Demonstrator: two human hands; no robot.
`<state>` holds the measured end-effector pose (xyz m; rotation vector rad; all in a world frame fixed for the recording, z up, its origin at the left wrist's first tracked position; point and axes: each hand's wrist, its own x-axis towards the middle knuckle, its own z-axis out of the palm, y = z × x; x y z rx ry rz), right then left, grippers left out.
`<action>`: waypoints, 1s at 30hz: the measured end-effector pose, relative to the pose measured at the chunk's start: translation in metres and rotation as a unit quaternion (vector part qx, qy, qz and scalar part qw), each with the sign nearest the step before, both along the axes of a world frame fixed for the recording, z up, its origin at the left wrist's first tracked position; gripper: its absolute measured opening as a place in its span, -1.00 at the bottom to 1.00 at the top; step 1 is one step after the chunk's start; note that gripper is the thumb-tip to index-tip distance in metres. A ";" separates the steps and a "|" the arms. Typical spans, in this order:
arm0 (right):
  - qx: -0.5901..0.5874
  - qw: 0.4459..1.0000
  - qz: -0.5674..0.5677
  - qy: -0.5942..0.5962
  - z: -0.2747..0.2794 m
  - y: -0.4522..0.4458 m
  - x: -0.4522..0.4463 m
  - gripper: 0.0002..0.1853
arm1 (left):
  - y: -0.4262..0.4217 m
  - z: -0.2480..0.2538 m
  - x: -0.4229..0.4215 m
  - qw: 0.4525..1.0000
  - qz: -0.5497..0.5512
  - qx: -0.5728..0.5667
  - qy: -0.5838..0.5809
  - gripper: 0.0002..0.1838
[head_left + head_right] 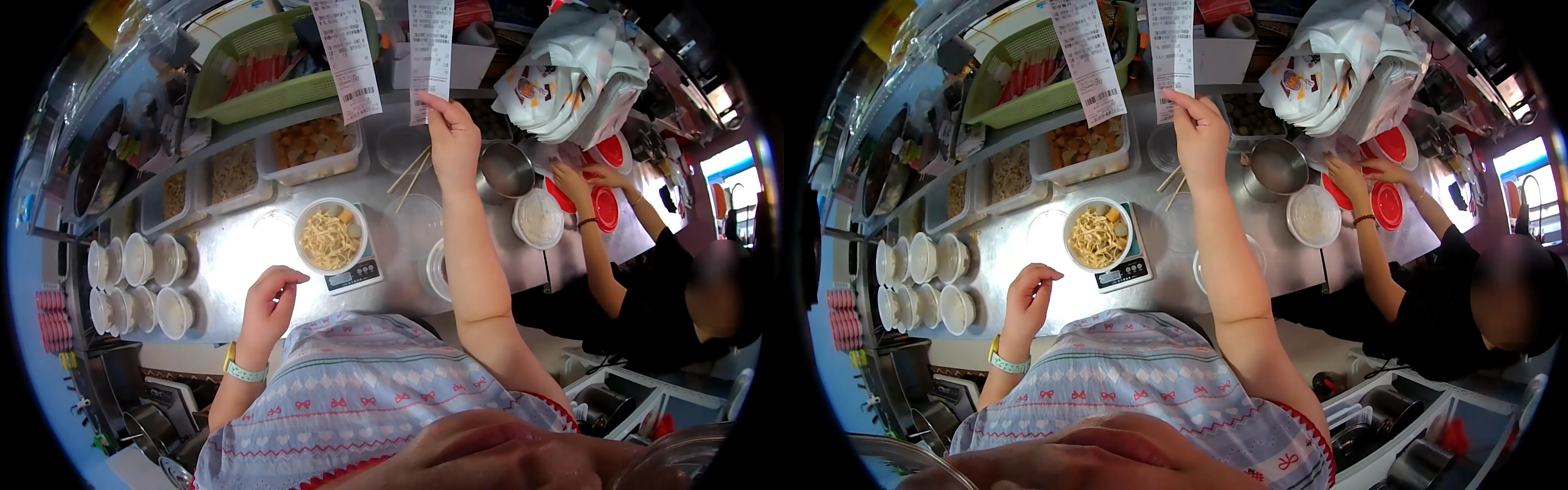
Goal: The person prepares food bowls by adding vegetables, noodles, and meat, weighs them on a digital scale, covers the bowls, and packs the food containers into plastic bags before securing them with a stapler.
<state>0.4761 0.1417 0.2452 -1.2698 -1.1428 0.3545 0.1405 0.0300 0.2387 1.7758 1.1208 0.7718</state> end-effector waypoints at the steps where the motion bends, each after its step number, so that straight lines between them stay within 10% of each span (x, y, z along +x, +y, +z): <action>1: -0.002 1.000 -0.003 -0.007 0.000 0.000 0.000 -0.75 | 0.000 0.000 -0.001 1.000 -0.002 0.003 0.002 -0.78; 30: 0.034 0.999 -0.024 0.017 -0.004 0.005 -0.013 -0.72 | -0.019 -0.002 -0.034 1.000 0.012 -0.009 -0.001 -0.79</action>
